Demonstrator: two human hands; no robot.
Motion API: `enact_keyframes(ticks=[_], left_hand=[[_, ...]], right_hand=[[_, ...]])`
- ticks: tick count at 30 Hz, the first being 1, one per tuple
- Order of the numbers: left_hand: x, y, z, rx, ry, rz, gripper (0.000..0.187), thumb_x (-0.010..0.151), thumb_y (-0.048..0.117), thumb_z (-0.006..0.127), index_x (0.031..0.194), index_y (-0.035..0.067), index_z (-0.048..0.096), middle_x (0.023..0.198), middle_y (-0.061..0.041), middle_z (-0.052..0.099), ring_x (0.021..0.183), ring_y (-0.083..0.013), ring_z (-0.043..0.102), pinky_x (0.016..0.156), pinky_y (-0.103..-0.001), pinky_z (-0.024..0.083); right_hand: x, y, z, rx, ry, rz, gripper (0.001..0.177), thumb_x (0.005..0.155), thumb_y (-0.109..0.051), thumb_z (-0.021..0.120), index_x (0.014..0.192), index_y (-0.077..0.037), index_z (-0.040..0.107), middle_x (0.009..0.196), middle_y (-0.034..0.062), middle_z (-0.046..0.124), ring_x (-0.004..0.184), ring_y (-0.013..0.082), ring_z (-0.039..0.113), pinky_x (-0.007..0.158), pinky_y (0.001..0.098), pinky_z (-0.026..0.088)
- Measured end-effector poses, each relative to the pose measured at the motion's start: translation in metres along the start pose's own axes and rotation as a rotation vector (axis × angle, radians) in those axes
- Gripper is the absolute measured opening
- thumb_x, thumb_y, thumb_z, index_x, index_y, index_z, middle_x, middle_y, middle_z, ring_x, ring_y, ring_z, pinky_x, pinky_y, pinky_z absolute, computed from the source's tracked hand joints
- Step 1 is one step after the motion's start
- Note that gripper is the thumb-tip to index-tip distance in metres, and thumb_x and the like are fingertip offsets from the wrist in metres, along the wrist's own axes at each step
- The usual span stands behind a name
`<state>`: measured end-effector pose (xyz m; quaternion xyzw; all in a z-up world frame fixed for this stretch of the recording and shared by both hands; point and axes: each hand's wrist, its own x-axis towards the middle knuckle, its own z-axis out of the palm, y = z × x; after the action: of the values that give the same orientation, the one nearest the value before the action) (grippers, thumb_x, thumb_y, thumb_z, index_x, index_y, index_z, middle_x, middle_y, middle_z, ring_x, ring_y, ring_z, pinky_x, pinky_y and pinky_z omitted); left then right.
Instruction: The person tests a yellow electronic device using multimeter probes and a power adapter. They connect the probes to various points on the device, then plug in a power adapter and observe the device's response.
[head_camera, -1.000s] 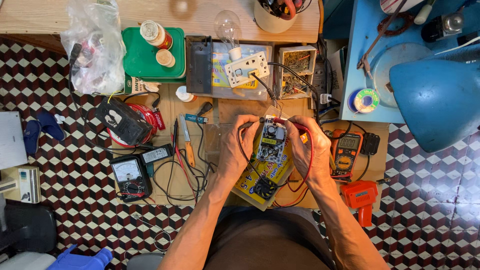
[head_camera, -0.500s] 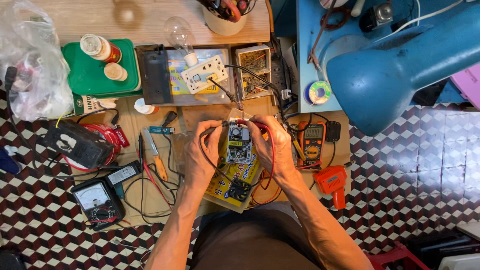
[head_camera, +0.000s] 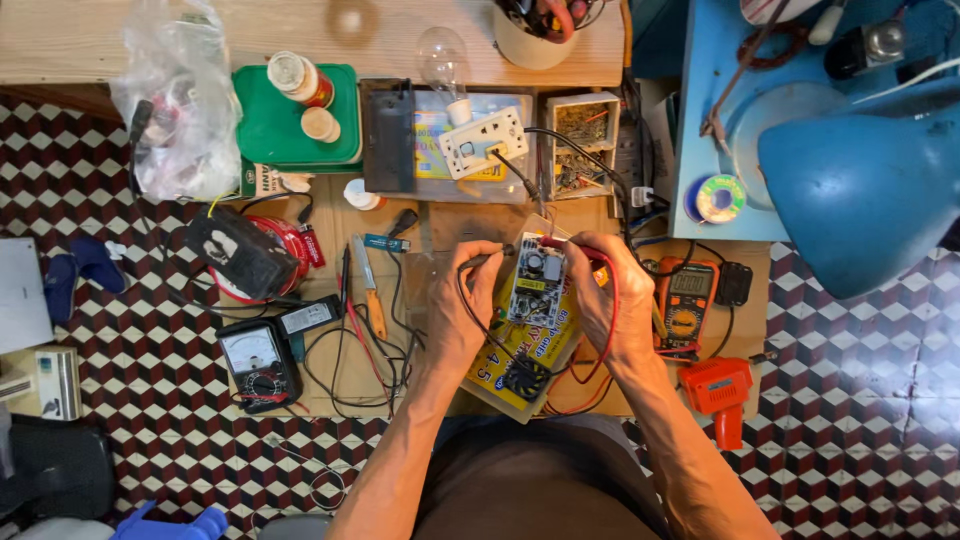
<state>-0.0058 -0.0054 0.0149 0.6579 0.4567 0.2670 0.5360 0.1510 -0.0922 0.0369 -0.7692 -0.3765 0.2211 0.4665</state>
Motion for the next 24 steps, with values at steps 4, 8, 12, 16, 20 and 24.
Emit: enact_keyframes(ticks=[4, 8, 12, 16, 20, 24], left_hand=[[-0.007, -0.004, 0.003, 0.016, -0.024, -0.047, 0.018, 0.104, 0.016, 0.060, 0.115, 0.002, 0.064, 0.091, -0.011, 0.075, 0.084, -0.0150, 0.073, 0.073, -0.030, 0.057], [-0.008, -0.004, 0.003, 0.021, -0.029, -0.044, 0.018, 0.105, 0.017, 0.060, 0.115, 0.002, 0.064, 0.090, -0.011, 0.074, 0.082, -0.0151, 0.072, 0.072, -0.030, 0.057], [-0.006, -0.004, 0.004, 0.031, -0.026, -0.031, 0.019, 0.106, 0.017, 0.059, 0.116, 0.002, 0.064, 0.090, -0.011, 0.074, 0.081, -0.0156, 0.072, 0.072, -0.030, 0.057], [-0.004, -0.004, 0.004, 0.035, -0.029, 0.001, 0.019, 0.106, 0.018, 0.059, 0.115, 0.002, 0.064, 0.093, -0.011, 0.074, 0.084, -0.0163, 0.073, 0.074, -0.031, 0.057], [-0.003, -0.004, 0.004, 0.050, -0.050, 0.005, 0.020, 0.106, 0.018, 0.058, 0.116, 0.002, 0.064, 0.096, -0.011, 0.075, 0.087, -0.0167, 0.074, 0.075, -0.031, 0.058], [-0.003, -0.003, 0.003, 0.037, -0.057, -0.062, 0.019, 0.106, 0.018, 0.059, 0.116, 0.003, 0.065, 0.094, -0.011, 0.075, 0.085, -0.0175, 0.074, 0.073, -0.031, 0.058]], right_hand=[[-0.007, 0.004, -0.007, -0.036, 0.039, -0.006, 0.013, 0.101, -0.002, 0.068, 0.112, 0.004, 0.065, 0.098, 0.0131, 0.072, 0.088, 0.0174, 0.070, 0.077, 0.0297, 0.056], [-0.008, 0.004, -0.005, -0.059, 0.054, 0.003, 0.013, 0.101, -0.003, 0.069, 0.111, 0.004, 0.065, 0.099, 0.0129, 0.072, 0.090, 0.0169, 0.071, 0.079, 0.0297, 0.056], [-0.010, 0.006, -0.007, -0.053, 0.057, 0.002, 0.013, 0.102, -0.003, 0.068, 0.111, 0.004, 0.065, 0.101, 0.0128, 0.072, 0.091, 0.0168, 0.071, 0.079, 0.0295, 0.057], [-0.012, 0.008, -0.007, -0.060, 0.049, 0.013, 0.013, 0.102, -0.004, 0.068, 0.112, 0.004, 0.066, 0.101, 0.0123, 0.072, 0.090, 0.0160, 0.070, 0.077, 0.0287, 0.057], [-0.013, 0.007, -0.008, -0.069, 0.053, 0.059, 0.013, 0.102, -0.006, 0.068, 0.111, 0.003, 0.067, 0.099, 0.0118, 0.073, 0.087, 0.0147, 0.070, 0.073, 0.0281, 0.056], [-0.013, 0.004, -0.008, -0.027, 0.061, 0.089, 0.014, 0.102, -0.009, 0.068, 0.110, 0.003, 0.067, 0.097, 0.0107, 0.073, 0.083, 0.0125, 0.069, 0.070, 0.0262, 0.056]])
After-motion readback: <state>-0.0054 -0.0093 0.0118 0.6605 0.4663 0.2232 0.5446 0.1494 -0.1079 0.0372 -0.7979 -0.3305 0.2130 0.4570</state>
